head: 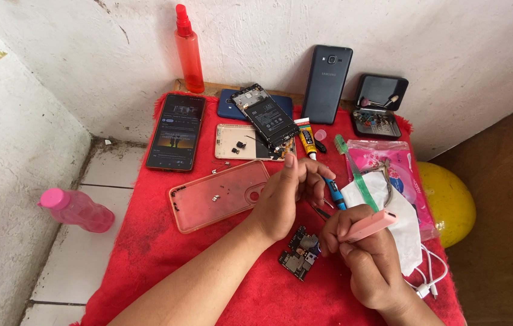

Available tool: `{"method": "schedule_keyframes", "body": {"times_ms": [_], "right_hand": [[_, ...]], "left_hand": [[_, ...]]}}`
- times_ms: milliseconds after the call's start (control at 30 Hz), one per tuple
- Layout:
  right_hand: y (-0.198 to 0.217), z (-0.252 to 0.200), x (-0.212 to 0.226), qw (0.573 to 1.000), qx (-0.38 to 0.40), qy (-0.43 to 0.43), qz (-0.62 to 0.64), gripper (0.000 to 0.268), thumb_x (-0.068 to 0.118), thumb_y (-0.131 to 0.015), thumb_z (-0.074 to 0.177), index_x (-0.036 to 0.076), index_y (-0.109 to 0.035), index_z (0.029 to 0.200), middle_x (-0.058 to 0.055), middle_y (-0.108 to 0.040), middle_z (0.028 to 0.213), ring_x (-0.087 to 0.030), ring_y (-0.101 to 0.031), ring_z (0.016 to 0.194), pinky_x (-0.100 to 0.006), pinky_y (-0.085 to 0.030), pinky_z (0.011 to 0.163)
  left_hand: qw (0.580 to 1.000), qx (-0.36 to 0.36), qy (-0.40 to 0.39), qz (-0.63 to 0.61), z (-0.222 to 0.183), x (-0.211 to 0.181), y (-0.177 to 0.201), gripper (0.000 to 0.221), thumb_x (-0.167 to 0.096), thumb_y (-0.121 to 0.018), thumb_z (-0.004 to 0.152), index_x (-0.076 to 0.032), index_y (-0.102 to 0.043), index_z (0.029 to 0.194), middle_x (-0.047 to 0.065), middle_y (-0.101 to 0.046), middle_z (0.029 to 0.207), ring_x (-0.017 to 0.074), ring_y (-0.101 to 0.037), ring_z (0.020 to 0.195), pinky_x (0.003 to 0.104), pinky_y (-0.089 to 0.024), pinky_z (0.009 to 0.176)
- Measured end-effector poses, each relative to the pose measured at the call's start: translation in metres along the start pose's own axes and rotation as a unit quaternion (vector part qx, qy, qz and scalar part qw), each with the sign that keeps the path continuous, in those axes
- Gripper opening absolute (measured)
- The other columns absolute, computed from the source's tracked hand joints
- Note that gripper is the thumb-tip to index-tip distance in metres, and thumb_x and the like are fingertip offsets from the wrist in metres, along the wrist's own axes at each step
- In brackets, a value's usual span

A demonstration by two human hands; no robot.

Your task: Cleaning and inspecting a mobile phone motherboard using a toothbrush and a fine-tipped probe.

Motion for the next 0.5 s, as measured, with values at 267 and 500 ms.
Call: {"method": "schedule_keyframes", "body": {"times_ms": [267, 500], "right_hand": [[-0.001, 0.000, 0.001, 1.000, -0.001, -0.005, 0.022, 0.016, -0.001, -0.037, 0.088, 0.006, -0.044, 0.101, -0.011, -0.049, 0.078, -0.024, -0.053, 0.070, -0.035, -0.049, 0.069], [-0.003, 0.000, 0.001, 1.000, 0.004, -0.001, -0.030, 0.013, 0.001, -0.037, 0.093, 0.007, -0.043, 0.102, -0.010, -0.052, 0.079, -0.022, -0.060, 0.071, -0.030, -0.047, 0.062]], "left_hand": [[0.991, 0.027, 0.022, -0.128, 0.011, 0.020, 0.006, 0.094, -0.078, -0.009, 0.092, -0.005, -0.066, 0.111, 0.007, -0.060, 0.080, 0.0161, -0.058, 0.076, 0.032, -0.051, 0.074], [0.989, 0.025, 0.029, -0.140, 0.009, 0.018, 0.006, 0.094, -0.078, -0.011, 0.092, -0.005, -0.066, 0.112, 0.007, -0.061, 0.081, 0.0168, -0.059, 0.075, 0.032, -0.051, 0.075]]}}
Point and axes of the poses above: each hand's wrist, its own z-axis towards the middle knuckle, its own y-axis out of the back of the hand, x = y × z, the point moved 2 cm from there along z, towards the middle knuckle
